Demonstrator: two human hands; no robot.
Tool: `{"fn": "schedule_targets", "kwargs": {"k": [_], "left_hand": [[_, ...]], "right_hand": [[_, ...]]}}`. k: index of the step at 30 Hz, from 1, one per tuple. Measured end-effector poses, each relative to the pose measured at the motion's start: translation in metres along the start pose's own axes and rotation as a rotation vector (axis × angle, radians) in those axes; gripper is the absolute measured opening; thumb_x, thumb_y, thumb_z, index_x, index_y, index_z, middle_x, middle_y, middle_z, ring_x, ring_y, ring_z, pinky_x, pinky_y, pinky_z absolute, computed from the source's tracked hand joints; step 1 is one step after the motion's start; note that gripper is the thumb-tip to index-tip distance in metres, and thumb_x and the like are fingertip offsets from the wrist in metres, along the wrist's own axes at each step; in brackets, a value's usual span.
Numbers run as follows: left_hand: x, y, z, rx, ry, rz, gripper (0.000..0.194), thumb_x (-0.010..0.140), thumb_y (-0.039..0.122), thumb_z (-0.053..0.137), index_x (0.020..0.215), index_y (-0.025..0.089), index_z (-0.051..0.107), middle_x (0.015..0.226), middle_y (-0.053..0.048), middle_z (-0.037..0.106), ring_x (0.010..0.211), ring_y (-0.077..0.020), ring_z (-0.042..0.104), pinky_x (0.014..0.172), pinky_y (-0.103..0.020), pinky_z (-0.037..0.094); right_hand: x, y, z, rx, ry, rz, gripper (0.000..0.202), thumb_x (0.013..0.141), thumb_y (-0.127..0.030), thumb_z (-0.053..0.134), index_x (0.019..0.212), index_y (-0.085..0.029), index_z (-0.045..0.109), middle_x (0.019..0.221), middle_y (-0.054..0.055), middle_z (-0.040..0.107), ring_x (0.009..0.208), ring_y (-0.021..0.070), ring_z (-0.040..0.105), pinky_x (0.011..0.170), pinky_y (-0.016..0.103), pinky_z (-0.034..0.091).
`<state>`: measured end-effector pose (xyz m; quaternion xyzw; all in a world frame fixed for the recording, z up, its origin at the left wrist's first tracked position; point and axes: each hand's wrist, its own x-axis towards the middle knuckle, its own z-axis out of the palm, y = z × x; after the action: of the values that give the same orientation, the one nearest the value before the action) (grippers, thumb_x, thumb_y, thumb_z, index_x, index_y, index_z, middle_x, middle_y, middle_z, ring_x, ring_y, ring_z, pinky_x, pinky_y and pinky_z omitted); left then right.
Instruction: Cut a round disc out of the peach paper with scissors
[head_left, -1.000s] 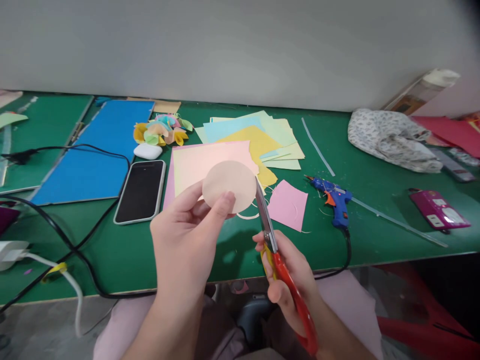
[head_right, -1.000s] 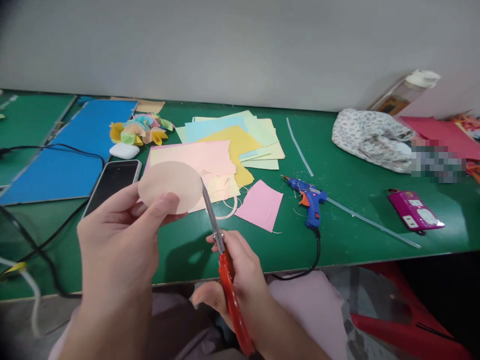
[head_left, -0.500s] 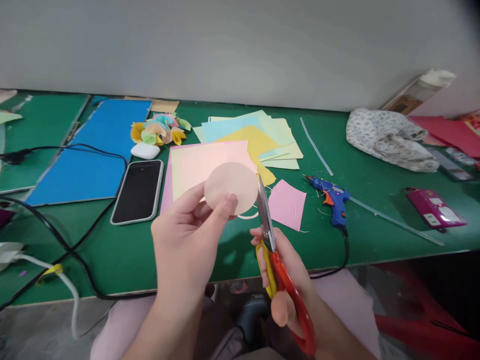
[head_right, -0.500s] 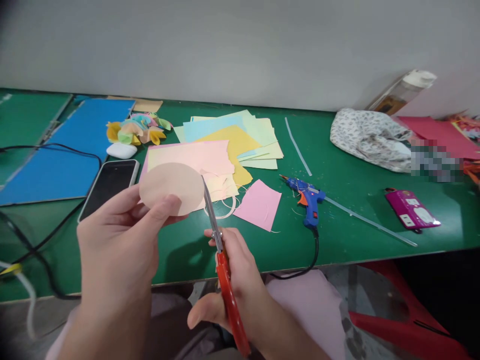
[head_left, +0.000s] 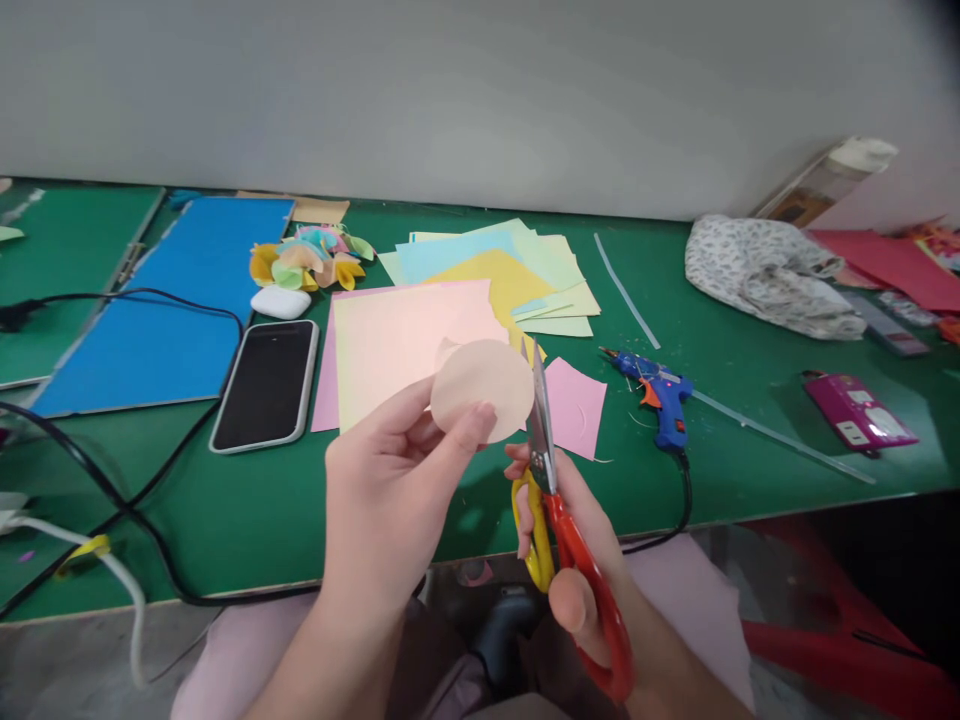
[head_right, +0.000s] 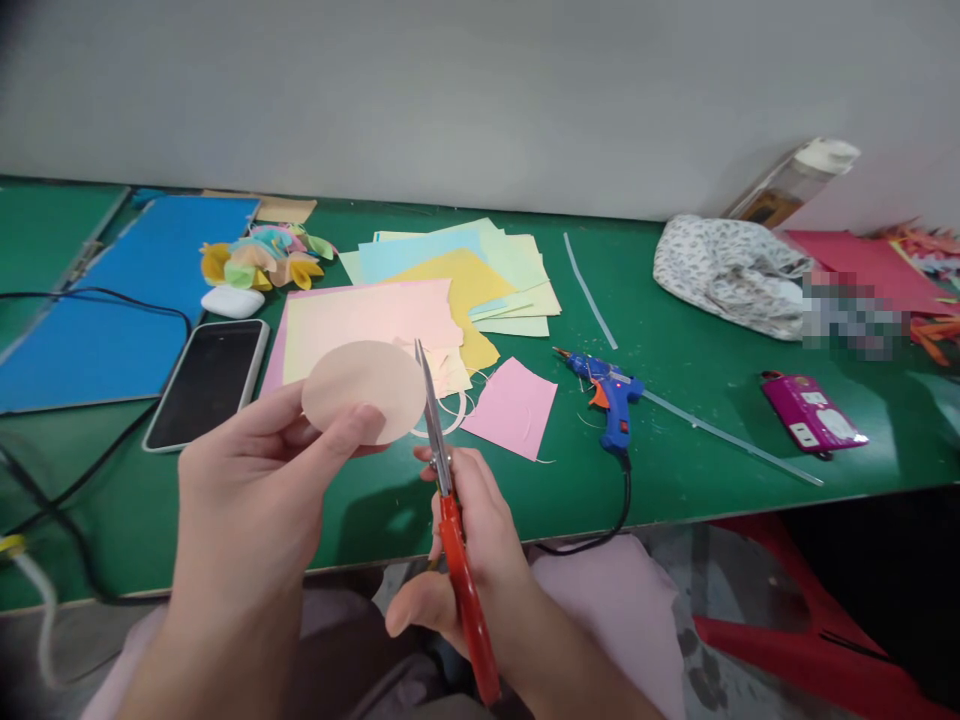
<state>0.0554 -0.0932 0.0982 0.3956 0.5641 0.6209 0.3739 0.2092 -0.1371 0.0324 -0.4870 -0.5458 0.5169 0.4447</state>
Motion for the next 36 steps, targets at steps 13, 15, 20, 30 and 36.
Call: {"fn": "schedule_targets", "kwargs": {"k": [13, 15, 20, 30, 36], "left_hand": [[0.0033, 0.0001, -0.0022, -0.021, -0.002, -0.002, 0.015, 0.073, 0.022, 0.094, 0.087, 0.025, 0.089, 0.071, 0.005, 0.081, 0.062, -0.0134, 0.076, 0.058, -0.017, 0.064], [0.0038, -0.0005, -0.0025, -0.019, 0.008, -0.004, 0.017, 0.073, 0.023, 0.094, 0.089, 0.024, 0.089, 0.072, 0.004, 0.081, 0.063, -0.0141, 0.076, 0.059, -0.018, 0.065], [0.0035, -0.0004, -0.0026, -0.010, 0.026, -0.006, 0.019, 0.072, 0.023, 0.095, 0.091, 0.025, 0.089, 0.074, 0.004, 0.082, 0.064, -0.0152, 0.078, 0.059, -0.019, 0.065], [0.0035, 0.0022, -0.0022, 0.014, 0.060, -0.022, 0.024, 0.070, 0.021, 0.094, 0.093, 0.027, 0.090, 0.075, 0.005, 0.083, 0.063, -0.0140, 0.077, 0.059, -0.018, 0.065], [0.0053, 0.0018, -0.0041, 0.053, 0.093, -0.031, 0.023, 0.071, 0.026, 0.094, 0.094, 0.026, 0.089, 0.075, 0.004, 0.083, 0.065, -0.0164, 0.079, 0.060, -0.021, 0.065]], "right_hand": [[0.0006, 0.0014, -0.0002, 0.157, 0.021, -0.075, 0.093, 0.063, -0.097, 0.074, 0.133, -0.036, 0.077, 0.121, 0.006, 0.070, 0.110, 0.0298, 0.068, 0.099, 0.039, 0.058], [-0.0001, 0.0011, 0.0004, 0.163, 0.023, -0.073, 0.093, 0.062, -0.098, 0.074, 0.132, -0.036, 0.077, 0.119, 0.006, 0.070, 0.108, 0.0298, 0.067, 0.098, 0.039, 0.058], [-0.0015, -0.0021, 0.0028, 0.172, 0.026, -0.060, 0.089, 0.065, -0.096, 0.076, 0.131, -0.037, 0.076, 0.117, 0.005, 0.068, 0.106, 0.0289, 0.066, 0.097, 0.038, 0.057], [-0.0016, 0.0004, 0.0016, 0.180, 0.001, -0.064, 0.085, 0.066, -0.095, 0.075, 0.129, -0.038, 0.076, 0.114, 0.004, 0.067, 0.103, 0.0278, 0.065, 0.096, 0.037, 0.055], [-0.0009, 0.0030, 0.0028, 0.178, 0.004, -0.082, 0.080, 0.068, -0.095, 0.075, 0.128, -0.043, 0.076, 0.114, 0.001, 0.067, 0.103, 0.0262, 0.063, 0.093, 0.035, 0.054]]}}
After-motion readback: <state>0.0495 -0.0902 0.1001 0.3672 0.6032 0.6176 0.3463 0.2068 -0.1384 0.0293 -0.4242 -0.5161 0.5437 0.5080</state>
